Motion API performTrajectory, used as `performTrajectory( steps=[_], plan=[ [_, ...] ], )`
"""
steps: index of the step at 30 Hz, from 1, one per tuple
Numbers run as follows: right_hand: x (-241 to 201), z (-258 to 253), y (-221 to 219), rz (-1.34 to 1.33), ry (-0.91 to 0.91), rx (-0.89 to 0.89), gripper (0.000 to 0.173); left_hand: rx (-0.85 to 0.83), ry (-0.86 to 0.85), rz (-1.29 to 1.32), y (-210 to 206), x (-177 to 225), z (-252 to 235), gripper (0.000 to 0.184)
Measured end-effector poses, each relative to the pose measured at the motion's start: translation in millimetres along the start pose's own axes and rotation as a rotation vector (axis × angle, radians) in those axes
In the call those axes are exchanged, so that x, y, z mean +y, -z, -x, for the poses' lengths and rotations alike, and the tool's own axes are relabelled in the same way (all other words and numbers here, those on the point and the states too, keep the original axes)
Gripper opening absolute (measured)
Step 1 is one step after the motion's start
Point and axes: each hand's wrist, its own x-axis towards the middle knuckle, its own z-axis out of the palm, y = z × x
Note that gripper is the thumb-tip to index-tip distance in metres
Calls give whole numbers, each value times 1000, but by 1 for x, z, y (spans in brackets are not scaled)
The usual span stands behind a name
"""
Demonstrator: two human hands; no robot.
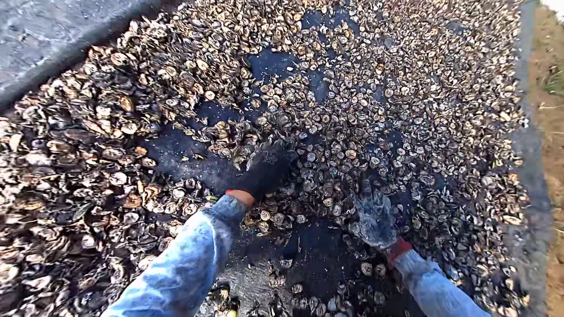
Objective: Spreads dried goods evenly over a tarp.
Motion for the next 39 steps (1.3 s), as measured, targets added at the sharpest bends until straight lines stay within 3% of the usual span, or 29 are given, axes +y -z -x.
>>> performTrajectory(
  steps=[3,5,7,9,12,14,17,19,21,23,25,27,29,31,33,34,36,39],
  plan=[
    [-9,-58,25,-104,66,-35,74,195,-133,361,12,-6,-11,39],
    [-17,-111,57,-131,7,-38,58,420,-159,596,35,-8,-28,48],
    [-27,-173,93,-167,-160,-80,54,546,-106,549,62,-10,-47,61],
    [-34,-220,128,-280,-270,-23,54,451,22,357,77,-10,-58,65],
    [-42,-246,167,-481,-288,168,58,332,103,355,70,0,-70,71],
    [-44,-263,181,-340,-327,252,60,380,84,401,60,7,-85,68],
    [-43,-268,168,-130,-349,233,58,503,23,439,56,17,-114,62],
    [-27,-267,123,-76,-222,208,61,539,-6,470,56,25,-135,59],
    [-7,-251,74,42,-25,37,78,458,-44,405,46,31,-150,62],
    [14,-209,54,63,52,-77,76,309,-199,255,19,36,-150,66],
    [35,-165,62,127,52,-117,66,262,-353,120,2,37,-147,68],
    [62,-140,72,129,14,-118,56,289,-323,84,-2,29,-150,71],
    [77,-141,99,25,-143,-64,45,250,-249,92,3,37,-144,86],
    [87,-169,127,-72,-298,45,41,240,-398,81,-2,53,-131,90],
    [98,-207,133,-94,-374,115,52,213,-535,42,-13,58,-120,89],
    [99,-218,127,-87,-376,123,60,250,-523,34,-16,55,-114,88],
    [96,-224,100,-17,-330,46,81,313,-348,7,-11,53,-91,93],
    [70,-169,75,37,-186,-224,99,143,-227,-32,-9,46,-37,97]
  ],
)
